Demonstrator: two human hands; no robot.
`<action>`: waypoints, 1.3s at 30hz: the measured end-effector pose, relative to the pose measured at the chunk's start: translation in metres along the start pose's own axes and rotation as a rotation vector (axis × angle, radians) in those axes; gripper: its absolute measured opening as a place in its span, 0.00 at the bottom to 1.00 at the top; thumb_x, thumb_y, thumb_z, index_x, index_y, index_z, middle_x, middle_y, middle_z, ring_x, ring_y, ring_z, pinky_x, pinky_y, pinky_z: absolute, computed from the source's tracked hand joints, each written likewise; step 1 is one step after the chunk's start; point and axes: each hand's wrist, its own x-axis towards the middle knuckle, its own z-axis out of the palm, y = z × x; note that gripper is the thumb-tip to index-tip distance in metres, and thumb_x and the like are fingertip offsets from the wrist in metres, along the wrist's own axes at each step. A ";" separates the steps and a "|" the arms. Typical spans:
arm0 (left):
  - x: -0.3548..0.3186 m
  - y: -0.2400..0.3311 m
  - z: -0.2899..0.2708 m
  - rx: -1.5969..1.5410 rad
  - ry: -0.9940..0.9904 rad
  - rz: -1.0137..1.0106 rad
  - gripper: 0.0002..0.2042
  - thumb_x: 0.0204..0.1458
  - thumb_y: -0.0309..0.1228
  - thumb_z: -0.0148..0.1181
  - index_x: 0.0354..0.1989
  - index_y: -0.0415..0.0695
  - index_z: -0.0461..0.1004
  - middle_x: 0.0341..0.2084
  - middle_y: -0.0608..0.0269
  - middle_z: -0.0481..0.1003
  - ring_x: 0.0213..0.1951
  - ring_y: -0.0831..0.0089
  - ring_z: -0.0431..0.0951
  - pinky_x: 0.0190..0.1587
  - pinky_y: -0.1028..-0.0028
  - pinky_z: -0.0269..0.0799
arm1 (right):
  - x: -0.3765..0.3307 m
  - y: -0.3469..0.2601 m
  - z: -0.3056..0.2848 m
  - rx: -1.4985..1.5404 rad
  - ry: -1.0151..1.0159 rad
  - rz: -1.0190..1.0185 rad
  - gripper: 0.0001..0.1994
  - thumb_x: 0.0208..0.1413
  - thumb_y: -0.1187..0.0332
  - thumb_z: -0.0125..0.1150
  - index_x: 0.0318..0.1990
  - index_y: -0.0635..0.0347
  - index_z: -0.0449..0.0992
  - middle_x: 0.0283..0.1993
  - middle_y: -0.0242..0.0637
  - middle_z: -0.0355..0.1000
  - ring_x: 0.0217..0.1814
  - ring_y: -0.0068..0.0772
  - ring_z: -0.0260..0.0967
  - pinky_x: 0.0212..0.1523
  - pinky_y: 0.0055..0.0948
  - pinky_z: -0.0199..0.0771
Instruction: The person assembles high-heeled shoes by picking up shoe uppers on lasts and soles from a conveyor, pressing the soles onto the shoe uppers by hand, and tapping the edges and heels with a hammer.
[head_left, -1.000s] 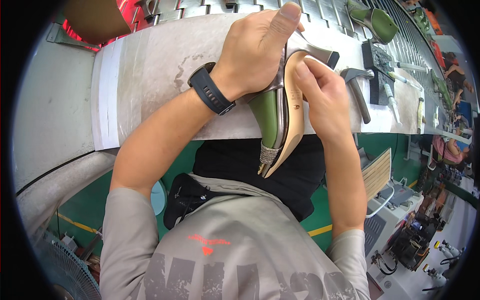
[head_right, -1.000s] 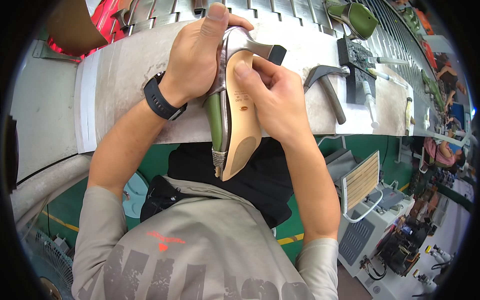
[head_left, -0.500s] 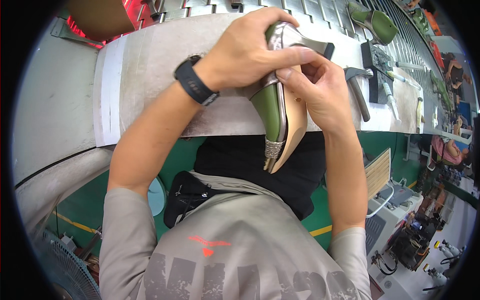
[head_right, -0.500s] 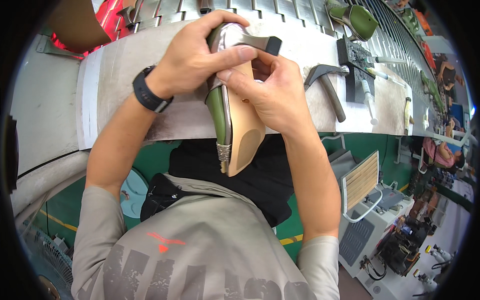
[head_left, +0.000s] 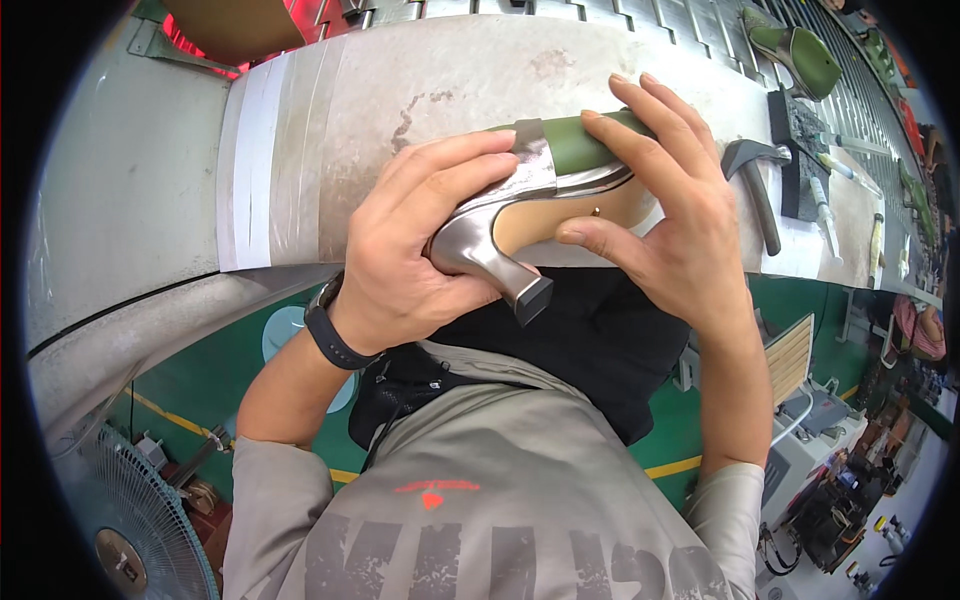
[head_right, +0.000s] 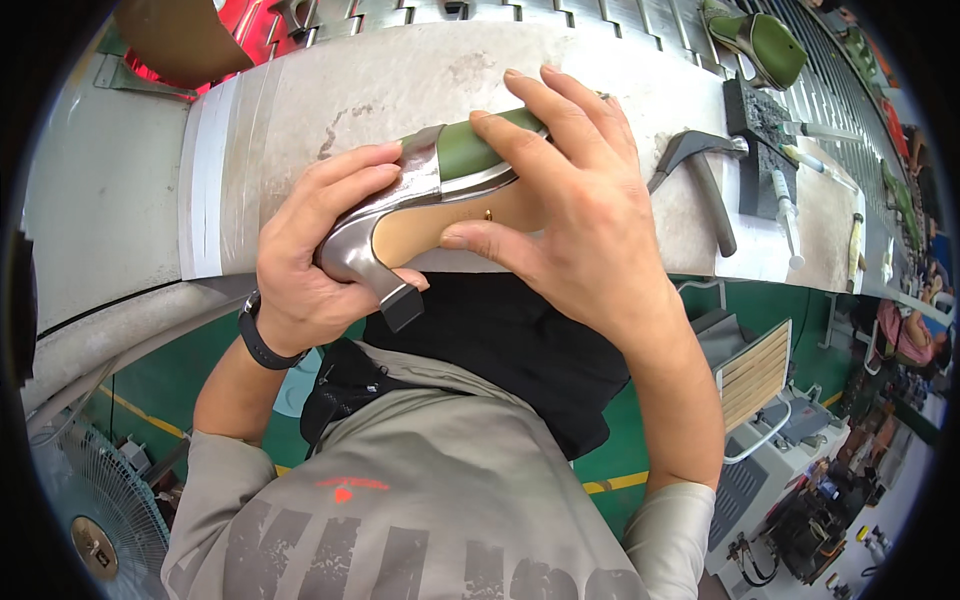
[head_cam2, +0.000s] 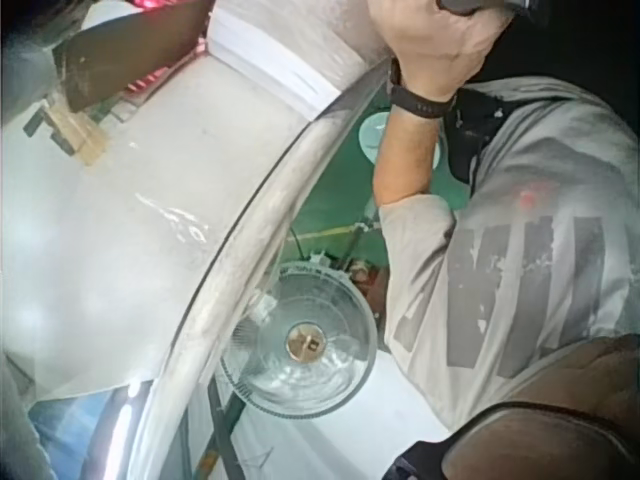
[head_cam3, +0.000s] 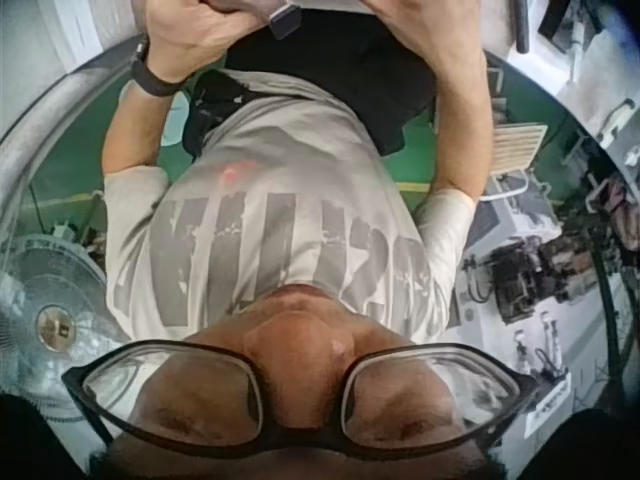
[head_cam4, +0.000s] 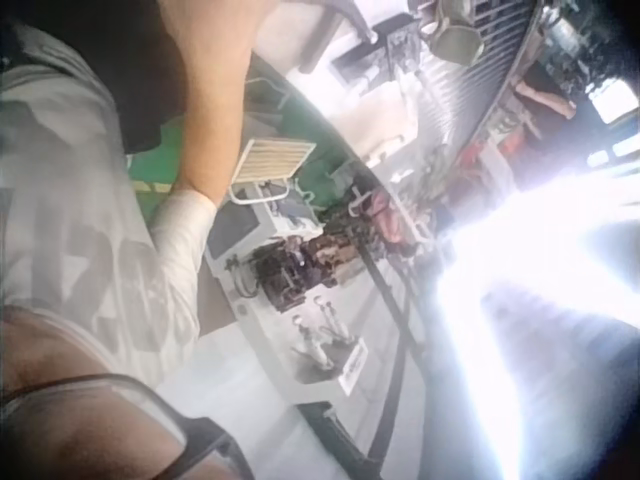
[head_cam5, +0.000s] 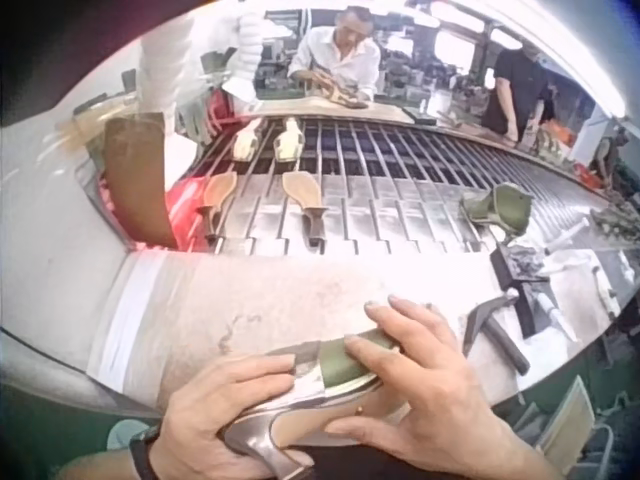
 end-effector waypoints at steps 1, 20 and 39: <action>-0.001 0.001 0.000 0.002 -0.002 -0.006 0.38 0.37 0.36 0.86 0.59 0.37 0.76 0.59 0.48 0.76 0.58 0.56 0.79 0.60 0.62 0.75 | 0.000 -0.001 0.002 0.012 0.000 0.000 0.36 0.39 0.55 0.83 0.58 0.59 0.82 0.70 0.46 0.71 0.76 0.57 0.61 0.69 0.50 0.67; 0.022 0.001 0.021 -0.199 -0.175 -0.338 0.22 0.49 0.27 0.72 0.52 0.42 0.71 0.73 0.40 0.62 0.69 0.63 0.69 0.68 0.66 0.63 | 0.002 0.013 0.003 -0.027 0.004 -0.089 0.30 0.38 0.60 0.83 0.53 0.52 0.82 0.71 0.39 0.71 0.79 0.55 0.58 0.74 0.58 0.55; 0.043 0.007 0.026 -0.145 -0.166 -0.451 0.16 0.46 0.26 0.72 0.40 0.44 0.69 0.70 0.42 0.65 0.66 0.65 0.69 0.66 0.67 0.63 | 0.005 0.025 -0.011 0.189 -0.091 -0.049 0.25 0.42 0.69 0.79 0.51 0.56 0.79 0.63 0.47 0.71 0.71 0.60 0.62 0.69 0.61 0.59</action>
